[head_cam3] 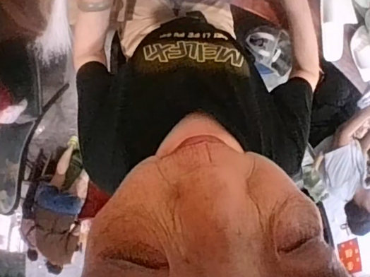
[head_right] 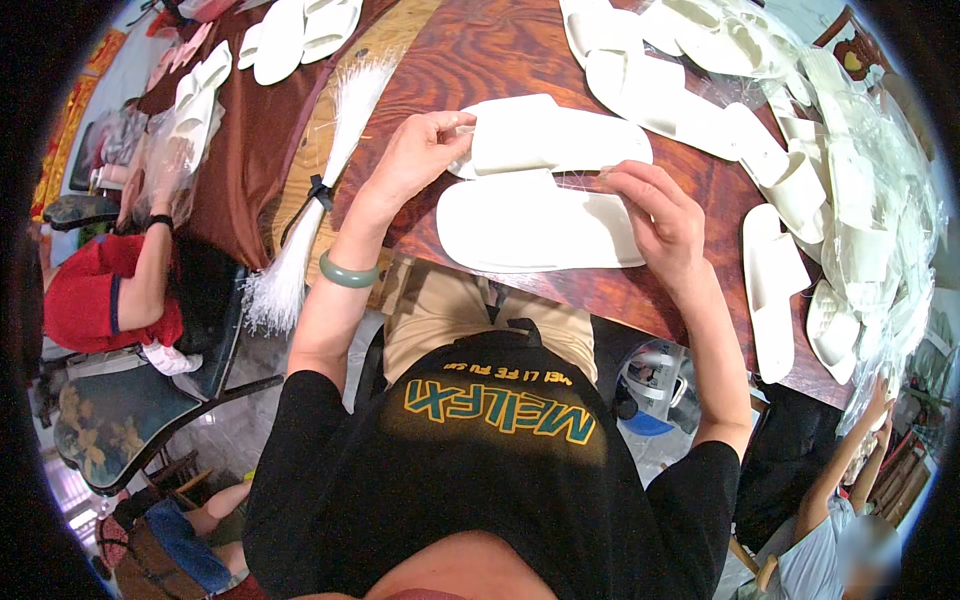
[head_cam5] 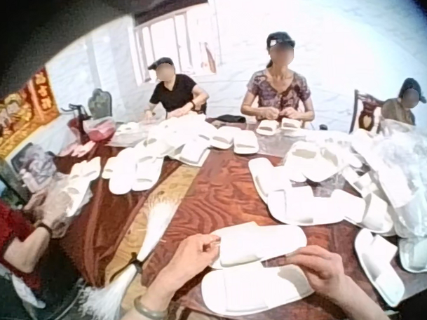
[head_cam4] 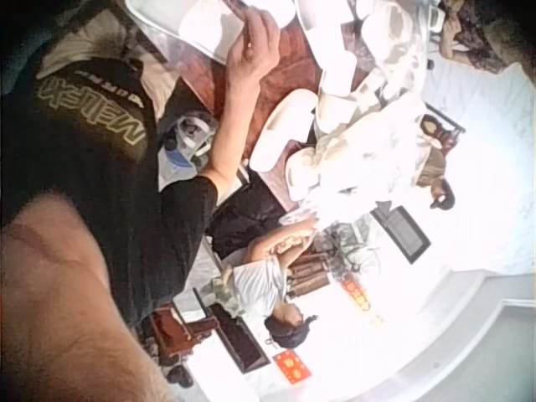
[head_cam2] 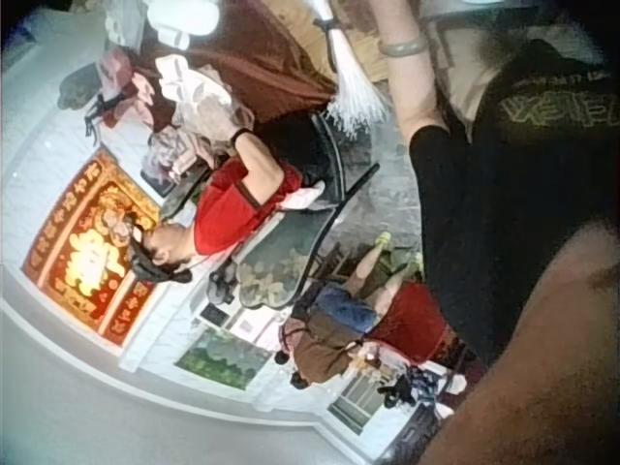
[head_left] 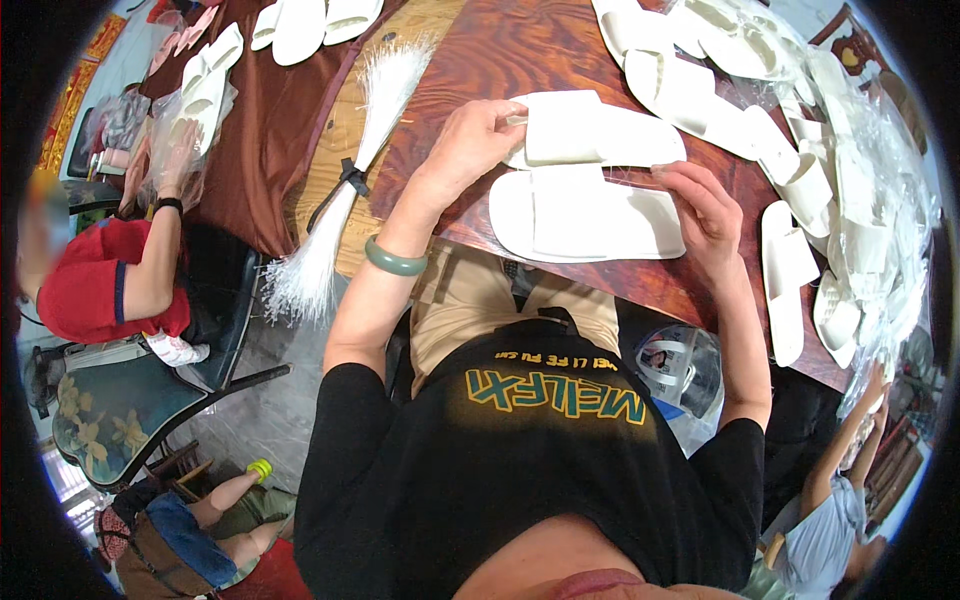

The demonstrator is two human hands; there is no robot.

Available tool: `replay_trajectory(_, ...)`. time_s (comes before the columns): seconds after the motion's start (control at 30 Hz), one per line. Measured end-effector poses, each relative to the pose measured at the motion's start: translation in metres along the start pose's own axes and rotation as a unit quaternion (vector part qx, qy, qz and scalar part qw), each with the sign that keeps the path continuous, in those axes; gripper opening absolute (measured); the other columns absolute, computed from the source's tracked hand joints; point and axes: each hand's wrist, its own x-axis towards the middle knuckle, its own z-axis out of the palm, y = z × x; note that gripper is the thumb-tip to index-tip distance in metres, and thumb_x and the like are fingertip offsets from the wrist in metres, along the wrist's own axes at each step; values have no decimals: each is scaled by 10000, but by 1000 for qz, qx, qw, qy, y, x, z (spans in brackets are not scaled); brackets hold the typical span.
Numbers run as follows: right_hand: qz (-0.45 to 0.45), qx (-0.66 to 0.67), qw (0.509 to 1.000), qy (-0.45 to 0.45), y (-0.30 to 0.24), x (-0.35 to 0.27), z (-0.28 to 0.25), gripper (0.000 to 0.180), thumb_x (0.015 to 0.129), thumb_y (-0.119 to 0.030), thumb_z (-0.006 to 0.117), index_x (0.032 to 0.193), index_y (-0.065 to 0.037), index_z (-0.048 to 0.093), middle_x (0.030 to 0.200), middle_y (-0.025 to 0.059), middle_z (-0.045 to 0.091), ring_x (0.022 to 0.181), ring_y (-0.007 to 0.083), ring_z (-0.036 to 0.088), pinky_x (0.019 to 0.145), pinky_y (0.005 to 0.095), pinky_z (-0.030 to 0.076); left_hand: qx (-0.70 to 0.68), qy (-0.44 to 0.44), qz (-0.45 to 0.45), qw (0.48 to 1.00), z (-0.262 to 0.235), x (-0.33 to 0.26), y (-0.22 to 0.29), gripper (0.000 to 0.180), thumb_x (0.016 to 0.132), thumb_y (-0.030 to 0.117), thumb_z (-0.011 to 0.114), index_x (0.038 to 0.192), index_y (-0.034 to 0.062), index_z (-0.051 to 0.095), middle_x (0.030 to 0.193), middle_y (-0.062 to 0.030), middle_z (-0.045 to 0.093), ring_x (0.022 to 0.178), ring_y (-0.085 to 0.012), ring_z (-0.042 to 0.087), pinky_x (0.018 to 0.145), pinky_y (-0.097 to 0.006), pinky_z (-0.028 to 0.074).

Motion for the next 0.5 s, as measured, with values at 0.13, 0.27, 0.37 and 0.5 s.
replay_trajectory(0.13, 76, 161, 984, -15, 22, 9, 13, 172, 827, 70, 554, 967, 11, 634, 991, 89, 620, 914, 171, 606, 800, 283, 493, 7, -3, -14, 1000, 0, -1, 8, 338, 823, 124, 609, 1107, -60, 592, 850, -88, 667, 764, -91, 603, 683, -245, 481)
replay_trajectory(0.27, 216, 348, 912, -29, 20, 26, 23, 143, 866, 46, 524, 955, 22, 634, 997, 83, 607, 946, 153, 583, 846, 258, 487, -16, -12, -8, 1000, -3, -1, 6, 358, 801, 108, 623, 1126, -40, 590, 935, -96, 663, 814, -98, 593, 719, -258, 475)
replay_trajectory(0.37, 169, 300, 939, -10, 11, 27, 13, 149, 853, 51, 540, 964, 23, 635, 987, 88, 612, 946, 157, 582, 832, 259, 482, -37, -9, 0, 999, -2, -3, -2, 373, 786, 109, 635, 1131, -25, 593, 916, -81, 651, 771, -95, 558, 701, -258, 463)
replay_trajectory(0.5, 80, 185, 979, 33, 11, 8, 0, 182, 810, 101, 555, 958, 30, 634, 969, 110, 623, 945, 177, 583, 807, 262, 469, 20, -30, -12, 999, -4, -4, 7, 400, 756, 129, 661, 1120, -23, 602, 741, -29, 549, 680, -98, 485, 633, -264, 432)
